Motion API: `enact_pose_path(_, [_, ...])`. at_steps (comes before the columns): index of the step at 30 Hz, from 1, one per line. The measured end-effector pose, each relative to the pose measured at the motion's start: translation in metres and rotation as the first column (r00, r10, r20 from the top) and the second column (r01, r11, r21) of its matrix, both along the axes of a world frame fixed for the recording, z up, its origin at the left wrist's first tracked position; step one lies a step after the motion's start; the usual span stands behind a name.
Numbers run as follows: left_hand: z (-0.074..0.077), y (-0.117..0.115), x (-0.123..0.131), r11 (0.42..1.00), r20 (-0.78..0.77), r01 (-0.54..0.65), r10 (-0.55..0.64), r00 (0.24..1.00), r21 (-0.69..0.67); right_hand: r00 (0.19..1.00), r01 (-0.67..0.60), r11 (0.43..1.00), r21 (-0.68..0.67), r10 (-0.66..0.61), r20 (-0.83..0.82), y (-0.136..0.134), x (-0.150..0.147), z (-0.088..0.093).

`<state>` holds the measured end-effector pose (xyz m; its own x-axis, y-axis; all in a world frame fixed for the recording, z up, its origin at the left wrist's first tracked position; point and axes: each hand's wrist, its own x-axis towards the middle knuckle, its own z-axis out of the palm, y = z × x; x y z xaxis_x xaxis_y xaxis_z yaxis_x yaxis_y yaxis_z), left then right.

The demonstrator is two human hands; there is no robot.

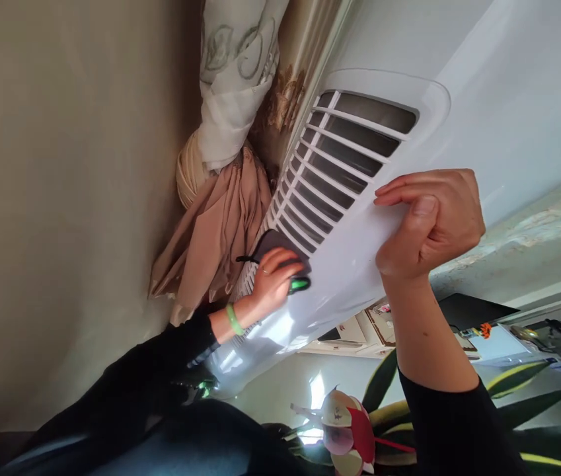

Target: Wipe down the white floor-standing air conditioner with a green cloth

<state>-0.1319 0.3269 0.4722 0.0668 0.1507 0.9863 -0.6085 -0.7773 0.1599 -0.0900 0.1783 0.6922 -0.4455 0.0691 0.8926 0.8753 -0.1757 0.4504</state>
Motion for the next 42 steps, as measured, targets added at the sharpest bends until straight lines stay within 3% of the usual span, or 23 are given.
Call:
enact_pose_path(2, [-0.001, -0.004, -0.003, 0.993, -0.01, 0.008, -0.007, 1.0, 0.119, 1.0, -0.016, 1.0, -0.001, 0.016, -0.024, 0.0, 0.005, 0.0])
enact_pose_path(4, [-0.003, 0.004, 0.002, 0.99, 0.014, 0.015, -0.017, 1.0, 0.139, 0.999, -0.042, 0.999, 0.004, 0.042, -0.012, -0.001, 0.01, 0.001])
enact_pose_path(8, [-0.007, 0.035, 0.027, 0.997, 0.088, 0.037, -0.031, 0.996, -0.065, 0.997, -0.062, 0.998, -0.001, 0.062, 0.055, -0.001, 0.012, 0.001])
enact_pose_path(12, [-0.007, 0.062, 0.057, 0.964, 0.06, 0.129, -0.118, 0.991, -0.231, 0.996, 0.021, 1.0, -0.016, -0.022, -0.089, -0.005, 0.0, -0.004])
enact_pose_path(17, [0.006, 0.088, 0.095, 0.879, 0.025, 0.263, -0.276, 0.961, -0.397, 0.983, 0.103, 0.994, -0.042, -0.108, -0.148, -0.009, -0.01, -0.009])
enact_pose_path(20, [0.013, 0.098, 0.108, 0.853, 0.014, 0.298, -0.324, 0.946, -0.427, 0.982, 0.121, 0.992, -0.028, -0.124, -0.142, -0.007, -0.009, -0.008])
enact_pose_path(25, [0.011, 0.088, 0.088, 0.881, 0.013, 0.274, -0.292, 0.956, -0.386, 0.997, 0.064, 0.996, 0.067, -0.062, -0.04, -0.001, -0.002, -0.004])
enact_pose_path(30, [0.006, 0.071, 0.058, 0.944, 0.006, 0.218, -0.224, 0.975, -0.249, 0.992, 0.098, 0.995, 0.027, -0.095, -0.082, -0.004, -0.003, -0.003])
enact_pose_path(38, [0.015, 0.101, 0.111, 0.883, -0.065, 0.228, -0.278, 0.959, -0.41, 0.989, 0.122, 0.992, 0.001, -0.122, -0.079, -0.006, -0.007, -0.004])
enact_pose_path(42, [0.011, 0.095, 0.11, 0.866, -0.038, 0.232, -0.277, 0.96, -0.442, 0.989, 0.122, 0.993, -0.001, -0.121, -0.079, -0.006, -0.01, -0.006])
